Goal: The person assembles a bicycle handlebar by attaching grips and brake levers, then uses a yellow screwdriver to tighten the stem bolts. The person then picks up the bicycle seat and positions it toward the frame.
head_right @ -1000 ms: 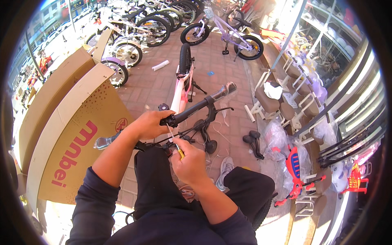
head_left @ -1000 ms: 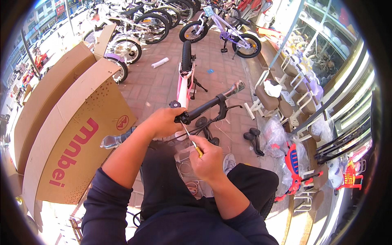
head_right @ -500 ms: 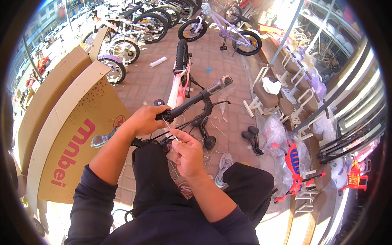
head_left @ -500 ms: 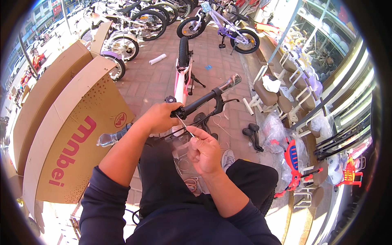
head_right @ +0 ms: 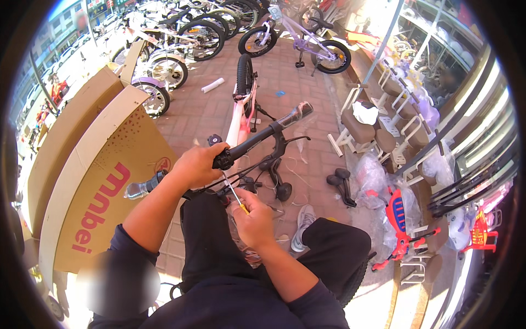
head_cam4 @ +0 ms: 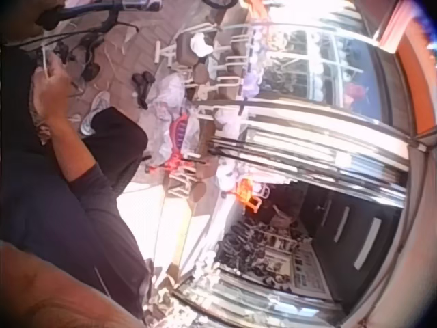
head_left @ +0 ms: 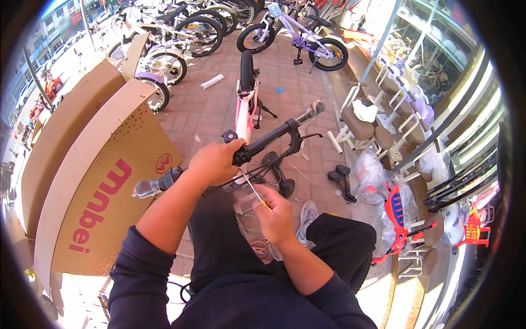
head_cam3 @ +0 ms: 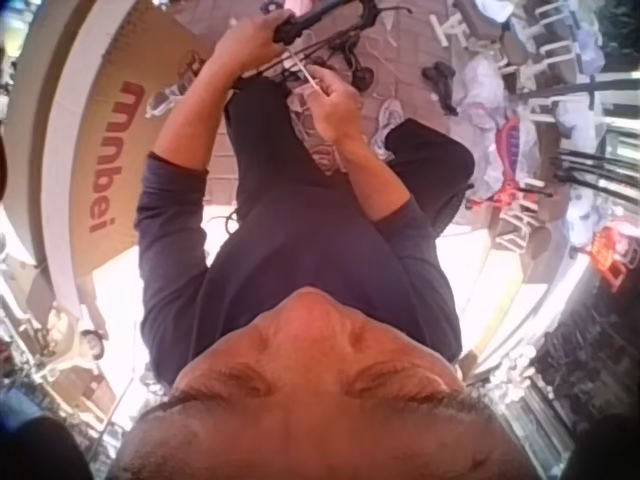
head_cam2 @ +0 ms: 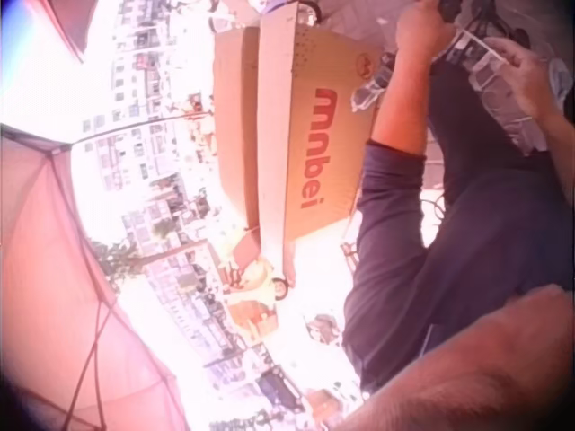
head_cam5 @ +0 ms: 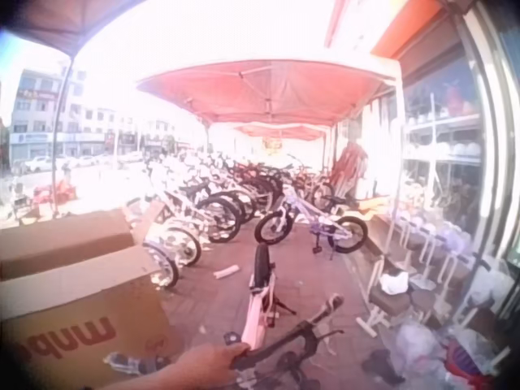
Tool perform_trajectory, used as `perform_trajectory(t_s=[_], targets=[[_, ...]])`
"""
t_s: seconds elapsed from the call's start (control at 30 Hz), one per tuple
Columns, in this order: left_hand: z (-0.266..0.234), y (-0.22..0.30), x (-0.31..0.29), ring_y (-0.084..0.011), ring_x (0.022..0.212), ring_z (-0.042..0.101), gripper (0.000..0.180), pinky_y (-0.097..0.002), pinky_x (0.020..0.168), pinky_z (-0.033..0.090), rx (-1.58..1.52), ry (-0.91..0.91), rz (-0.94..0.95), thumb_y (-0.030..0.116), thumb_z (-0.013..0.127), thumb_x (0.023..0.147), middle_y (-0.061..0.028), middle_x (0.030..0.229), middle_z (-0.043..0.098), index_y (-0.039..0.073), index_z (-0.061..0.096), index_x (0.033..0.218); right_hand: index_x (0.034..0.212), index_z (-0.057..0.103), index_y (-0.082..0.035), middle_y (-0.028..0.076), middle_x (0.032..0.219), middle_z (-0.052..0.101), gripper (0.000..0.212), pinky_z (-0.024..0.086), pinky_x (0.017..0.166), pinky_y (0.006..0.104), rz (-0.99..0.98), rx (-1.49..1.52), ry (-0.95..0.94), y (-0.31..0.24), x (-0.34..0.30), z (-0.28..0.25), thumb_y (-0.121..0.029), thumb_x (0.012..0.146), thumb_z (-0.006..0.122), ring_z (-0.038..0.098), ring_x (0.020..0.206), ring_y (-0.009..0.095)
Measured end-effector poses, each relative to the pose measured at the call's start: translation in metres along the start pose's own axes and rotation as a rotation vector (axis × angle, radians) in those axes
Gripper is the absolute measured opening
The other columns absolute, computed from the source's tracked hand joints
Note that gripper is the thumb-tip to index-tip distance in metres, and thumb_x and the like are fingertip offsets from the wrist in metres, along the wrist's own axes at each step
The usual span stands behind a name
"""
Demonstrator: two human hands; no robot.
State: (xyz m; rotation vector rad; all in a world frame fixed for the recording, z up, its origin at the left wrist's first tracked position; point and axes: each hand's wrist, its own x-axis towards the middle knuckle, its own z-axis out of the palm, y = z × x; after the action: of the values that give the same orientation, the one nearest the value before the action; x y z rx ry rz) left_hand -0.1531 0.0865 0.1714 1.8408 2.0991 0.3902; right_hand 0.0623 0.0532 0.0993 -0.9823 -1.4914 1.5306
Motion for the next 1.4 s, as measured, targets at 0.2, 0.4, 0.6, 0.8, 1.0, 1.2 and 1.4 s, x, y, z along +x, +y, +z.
perform_trajectory(t_s=[0.2,0.4,0.6,0.8,1.0,1.2,1.4], targets=[[-0.005,0.003,-0.004,-0.0463,0.097,0.07,0.053,-0.0577,0.083,0.055,0.037,0.004,0.013,0.019,0.073,0.083,-0.0232,0.099,0.073,0.021,0.061,0.135,0.136,0.064,0.006,0.008,0.104,0.075,0.04,0.053,0.077,0.0266,-0.139,-0.287,-0.029,0.002,0.008,-0.002,-0.004,0.097,0.064,0.067,0.088,0.01],[-0.001,-0.001,-0.001,-0.0476,0.097,0.07,0.053,-0.0585,0.084,0.054,-0.017,0.022,0.04,0.019,0.073,0.084,-0.0249,0.099,0.073,0.02,0.062,0.135,0.135,0.064,0.005,0.014,0.095,0.074,0.039,0.053,0.068,0.0326,-0.314,-0.385,-0.099,-0.013,0.022,-0.01,-0.007,0.097,0.066,0.068,0.074,0.017],[-0.002,0.0,0.0,-0.0464,0.1,0.07,0.056,-0.0565,0.086,0.055,-0.06,-0.001,0.023,0.017,0.073,0.083,-0.0248,0.101,0.074,0.019,0.062,0.138,0.142,0.058,0.007,-0.001,0.087,0.064,0.045,0.037,0.053,0.0209,0.21,0.758,-0.114,0.003,0.001,0.009,-0.008,0.1,0.065,0.049,0.059,0.004],[-0.003,0.004,0.0,-0.0459,0.102,0.07,0.057,-0.0559,0.087,0.055,-0.032,-0.023,0.005,0.018,0.072,0.082,-0.0244,0.103,0.074,0.02,0.061,0.138,0.139,0.062,0.008,-0.001,0.091,0.067,0.043,0.042,0.058,0.0207,0.089,0.196,0.014,-0.01,0.005,-0.003,-0.008,0.099,0.064,0.053,0.066,0.002],[-0.004,0.004,-0.002,-0.0456,0.102,0.071,0.057,-0.0559,0.088,0.055,-0.035,-0.016,-0.014,0.022,0.073,0.082,-0.024,0.104,0.074,0.02,0.061,0.138,0.136,0.064,0.009,0.004,0.098,0.073,0.041,0.05,0.074,0.0233,0.002,0.036,0.028,-0.005,0.011,-0.01,-0.008,0.099,0.064,0.063,0.084,0.006],[-0.004,0.004,0.0,-0.0448,0.103,0.071,0.058,-0.0555,0.088,0.055,-0.04,-0.023,-0.012,0.024,0.075,0.082,-0.0235,0.105,0.074,0.021,0.061,0.139,0.135,0.065,0.007,0.012,0.097,0.076,0.041,0.054,0.077,0.0318,-0.116,-0.136,0.034,-0.008,0.017,-0.013,-0.009,0.097,0.064,0.07,0.084,0.015],[-0.008,0.002,-0.004,-0.044,0.102,0.071,0.062,-0.0534,0.088,0.055,-0.056,-0.026,-0.012,0.024,0.078,0.081,-0.0232,0.105,0.074,0.019,0.061,0.14,0.132,0.065,0.007,0.014,0.094,0.075,0.038,0.055,0.074,0.0355,-0.418,-0.513,-0.026,-0.014,0.026,-0.023,-0.009,0.098,0.062,0.07,0.081,0.019]])
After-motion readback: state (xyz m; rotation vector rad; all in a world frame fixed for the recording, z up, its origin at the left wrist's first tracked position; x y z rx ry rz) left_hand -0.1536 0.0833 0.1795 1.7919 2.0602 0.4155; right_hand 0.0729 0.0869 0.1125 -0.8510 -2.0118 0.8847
